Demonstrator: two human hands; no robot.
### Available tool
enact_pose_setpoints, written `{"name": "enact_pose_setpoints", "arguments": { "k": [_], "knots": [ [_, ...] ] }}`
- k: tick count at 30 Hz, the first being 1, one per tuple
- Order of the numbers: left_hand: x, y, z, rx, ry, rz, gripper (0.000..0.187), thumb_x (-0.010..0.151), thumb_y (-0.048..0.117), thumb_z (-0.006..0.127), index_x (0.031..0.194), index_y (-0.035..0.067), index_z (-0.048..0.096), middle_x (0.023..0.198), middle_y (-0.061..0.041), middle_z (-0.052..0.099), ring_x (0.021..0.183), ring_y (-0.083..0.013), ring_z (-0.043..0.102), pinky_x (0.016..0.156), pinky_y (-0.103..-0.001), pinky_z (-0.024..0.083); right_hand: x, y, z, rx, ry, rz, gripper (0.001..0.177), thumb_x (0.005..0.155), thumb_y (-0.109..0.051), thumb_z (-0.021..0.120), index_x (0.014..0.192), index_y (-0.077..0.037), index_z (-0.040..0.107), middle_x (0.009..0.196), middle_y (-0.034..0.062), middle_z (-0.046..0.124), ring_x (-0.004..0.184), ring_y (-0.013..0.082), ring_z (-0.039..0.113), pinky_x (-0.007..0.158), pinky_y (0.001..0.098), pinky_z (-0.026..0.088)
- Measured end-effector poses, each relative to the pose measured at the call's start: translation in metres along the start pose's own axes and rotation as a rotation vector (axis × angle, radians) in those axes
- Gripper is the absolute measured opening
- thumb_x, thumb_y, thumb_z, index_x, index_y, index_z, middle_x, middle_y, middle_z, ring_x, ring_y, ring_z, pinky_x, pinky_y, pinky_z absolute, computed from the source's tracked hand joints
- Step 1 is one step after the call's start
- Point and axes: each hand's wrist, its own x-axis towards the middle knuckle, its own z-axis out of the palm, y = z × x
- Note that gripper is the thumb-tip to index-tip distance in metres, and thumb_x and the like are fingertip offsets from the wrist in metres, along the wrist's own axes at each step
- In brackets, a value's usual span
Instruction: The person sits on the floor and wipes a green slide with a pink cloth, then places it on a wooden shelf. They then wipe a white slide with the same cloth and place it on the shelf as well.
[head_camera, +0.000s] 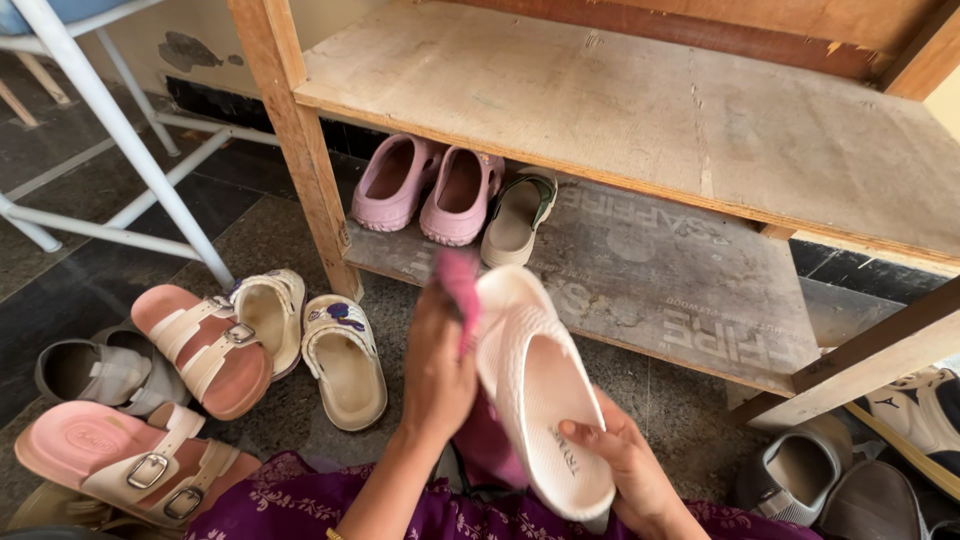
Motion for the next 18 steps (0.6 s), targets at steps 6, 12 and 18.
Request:
{"name": "enact_pose_setpoints", "arguments": {
  "k": [6, 12, 18],
  "knots": [
    [-0.011, 0.004, -0.001, 0.116, -0.201, 0.376, 0.037, 0.098, 0.008, 0.049, 0.134, -0.002, 0.055, 0.143, -0.025, 0.061, 0.146, -0.0410, 0.050, 0.129, -0.054, 0.025, -0.004, -0.017, 0.004, -0.073, 0.034, -0.066, 0.065, 0.072, -0.001, 0.067, 0.136, -0.001, 0.058, 0.106, 0.0170, 0.077, 0.090, 0.0242, 0.076, 0.083, 0.0359, 0.060],
    [-0.025, 0.029, -0.002, -0.390, -0.169, 0.045, 0.034, 0.104, 0.018, 0.048, 0.128, -0.001, 0.062, 0.120, -0.018, 0.072, 0.110, -0.0285, 0.070, 0.103, -0.041, 0.053, 0.005, -0.017, 0.002, -0.033, 0.163, -0.091, 0.061, 0.071, 0.001, 0.065, 0.132, 0.000, 0.060, 0.102, 0.0202, 0.077, 0.083, 0.0292, 0.074, 0.077, 0.0405, 0.060],
    [-0.061, 0.075, 0.014, -0.794, -0.131, -0.308, 0.043, 0.110, 0.025, 0.042, 0.127, -0.007, 0.064, 0.105, -0.025, 0.072, 0.090, -0.0306, 0.065, 0.082, -0.039, 0.052, 0.023, -0.007, 0.000, 0.002, 0.350, -0.276, 0.053, 0.083, -0.002, 0.064, 0.136, -0.003, 0.060, 0.109, 0.0110, 0.074, 0.095, 0.0205, 0.070, 0.084, 0.0347, 0.056]
  ]
}}
